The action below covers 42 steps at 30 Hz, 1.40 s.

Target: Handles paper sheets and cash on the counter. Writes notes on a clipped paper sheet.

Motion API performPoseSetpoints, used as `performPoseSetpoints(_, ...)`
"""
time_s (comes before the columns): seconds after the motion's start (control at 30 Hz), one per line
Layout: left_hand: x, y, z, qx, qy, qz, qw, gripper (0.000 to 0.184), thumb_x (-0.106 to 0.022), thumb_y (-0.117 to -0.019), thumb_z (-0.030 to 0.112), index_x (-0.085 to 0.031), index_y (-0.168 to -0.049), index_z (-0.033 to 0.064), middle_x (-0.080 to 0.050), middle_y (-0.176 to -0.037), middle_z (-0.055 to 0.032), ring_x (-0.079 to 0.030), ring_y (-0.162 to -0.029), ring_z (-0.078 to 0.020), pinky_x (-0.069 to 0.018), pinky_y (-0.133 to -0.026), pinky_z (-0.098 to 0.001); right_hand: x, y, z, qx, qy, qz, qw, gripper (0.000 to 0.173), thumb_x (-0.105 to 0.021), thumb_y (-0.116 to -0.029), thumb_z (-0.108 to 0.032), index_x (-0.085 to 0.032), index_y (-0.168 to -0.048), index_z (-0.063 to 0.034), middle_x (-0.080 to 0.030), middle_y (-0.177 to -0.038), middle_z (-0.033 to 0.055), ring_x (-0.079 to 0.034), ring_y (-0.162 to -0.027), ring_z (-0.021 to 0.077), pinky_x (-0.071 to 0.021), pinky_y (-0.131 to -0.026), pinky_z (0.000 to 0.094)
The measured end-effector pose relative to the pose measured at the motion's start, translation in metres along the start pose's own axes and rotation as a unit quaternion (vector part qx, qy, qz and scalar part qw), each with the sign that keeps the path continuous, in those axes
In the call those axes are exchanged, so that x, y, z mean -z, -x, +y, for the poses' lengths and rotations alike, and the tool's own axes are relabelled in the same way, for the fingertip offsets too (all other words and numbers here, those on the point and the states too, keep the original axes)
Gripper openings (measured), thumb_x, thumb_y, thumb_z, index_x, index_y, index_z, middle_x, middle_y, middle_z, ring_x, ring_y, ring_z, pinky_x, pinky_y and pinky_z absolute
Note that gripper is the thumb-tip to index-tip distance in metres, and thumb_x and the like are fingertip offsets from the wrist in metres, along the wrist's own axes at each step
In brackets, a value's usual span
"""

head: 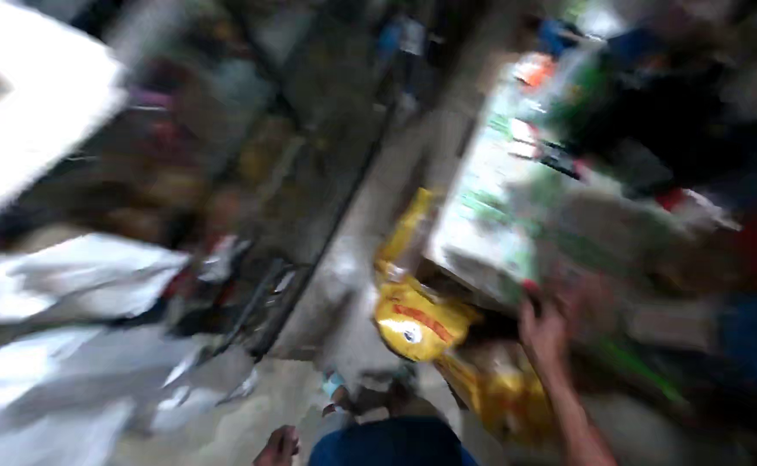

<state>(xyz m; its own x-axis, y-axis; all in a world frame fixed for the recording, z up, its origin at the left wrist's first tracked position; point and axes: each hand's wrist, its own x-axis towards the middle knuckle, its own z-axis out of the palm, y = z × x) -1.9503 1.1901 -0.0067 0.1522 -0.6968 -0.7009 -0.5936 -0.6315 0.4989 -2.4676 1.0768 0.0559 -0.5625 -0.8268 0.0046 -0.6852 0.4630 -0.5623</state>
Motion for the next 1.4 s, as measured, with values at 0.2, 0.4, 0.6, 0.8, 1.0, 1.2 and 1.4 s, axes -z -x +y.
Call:
performPoseSetpoints(0.2, 0.105, 0.032, 0.097, -0.324, 0.031, 0.332, 0.886, 0.025, -0.064, -0.0986, 0.02, -0.064, -0.109, -0.0026, -0.073, -0.092, -0.0084, -0.072, -0.08, -0.0111, -0.0621, -0.076, -0.0296, -0.086, 0.082, -0.128, 0.2, -0.149, -0.149, 0.957, 0.028, -0.059, -0.0982, -0.005, -0.066, -0.117, 0.0136, -0.069, -0.105, 0.0301, -0.071, -0.09, 0.0384, -0.059, -0.083, 0.0513)
performPoseSetpoints(0.4, 0.253, 0.068, 0.12, -0.46, -0.017, 0.521, 0.718, 0.016, -0.06, -0.1044, 0.026, -0.063, -0.117, 0.0166, -0.07, -0.109, 0.0014, -0.067, -0.107, -0.0067, -0.0564, -0.093, -0.0256, -0.134, 0.057, -0.266, 0.346, -0.196, -0.089, 0.913, 0.028, -0.06, -0.0975, -0.013, -0.071, -0.111, 0.0092, -0.073, -0.098, 0.0241, -0.073, -0.083, 0.029, -0.0608, -0.079, 0.0424)
performPoseSetpoints(0.6, 0.34, 0.045, 0.106, -0.468, -0.051, 0.597, 0.65, 0.021, -0.058, -0.1049, 0.026, -0.063, -0.118, 0.0109, -0.07, -0.115, -0.0065, -0.065, -0.116, -0.015, -0.0529, -0.101, -0.0316, -0.109, 0.015, -0.438, 0.53, -0.256, -0.009, 0.808, 0.031, -0.055, -0.1049, -0.015, -0.069, -0.114, 0.01, -0.07, -0.099, 0.0196, -0.068, -0.088, 0.009, -0.0562, -0.082, 0.0197)
performPoseSetpoints(0.8, 0.386, 0.021, 0.113, -0.456, -0.106, 0.619, 0.63, 0.019, -0.06, -0.1034, 0.027, -0.069, -0.113, 0.0123, -0.07, -0.119, -0.0102, -0.063, -0.119, -0.0238, -0.0485, -0.105, -0.0406, -0.104, 0.05, -0.59, 0.727, -0.214, -0.059, 0.65, 0.02, -0.061, -0.1014, -0.016, -0.071, -0.115, -0.006, -0.07, -0.103, 0.0146, -0.067, -0.098, 0.0169, -0.0554, -0.086, 0.0241)
performPoseSetpoints(1.0, 0.398, -0.005, 0.106, -0.415, -0.127, 0.626, 0.648, 0.028, -0.063, -0.1014, 0.032, -0.071, -0.115, 0.0094, -0.071, -0.124, -0.0134, -0.061, -0.126, -0.0296, -0.0472, -0.108, -0.0458, -0.114, 0.034, -0.657, 0.774, -0.009, -0.081, 0.628, 0.041, -0.06, -0.0991, -0.041, -0.071, -0.125, -0.0117, -0.066, -0.13, 0.0149, -0.059, -0.124, 0.0391, -0.0471, -0.101, 0.0585)
performPoseSetpoints(1.2, 0.397, -0.008, 0.109, -0.399, -0.095, 0.64, 0.65, 0.033, -0.064, -0.1001, 0.04, -0.07, -0.117, 0.0123, -0.069, -0.127, -0.0083, -0.056, -0.132, -0.0249, -0.0439, -0.112, -0.0383, -0.12, -0.02, -0.677, 0.766, 0.074, -0.095, 0.632, 0.058, -0.059, -0.097, -0.049, -0.061, -0.14, -0.0095, -0.056, -0.145, 0.018, -0.052, -0.134, 0.0399, -0.0424, -0.108, 0.06)
performPoseSetpoints(1.4, 0.4, -0.007, 0.112, -0.384, -0.08, 0.632, 0.668, 0.035, -0.064, -0.0994, 0.043, -0.067, -0.117, 0.013, -0.067, -0.126, -0.0031, -0.051, -0.135, -0.0173, -0.0383, -0.116, -0.0325, -0.122, -0.04, -0.676, 0.776, 0.089, -0.12, 0.613, 0.051, -0.062, -0.0914, -0.021, -0.061, -0.141, -0.0093, -0.057, -0.145, 0.0177, -0.053, -0.135, 0.04, -0.0446, -0.106, 0.0592)
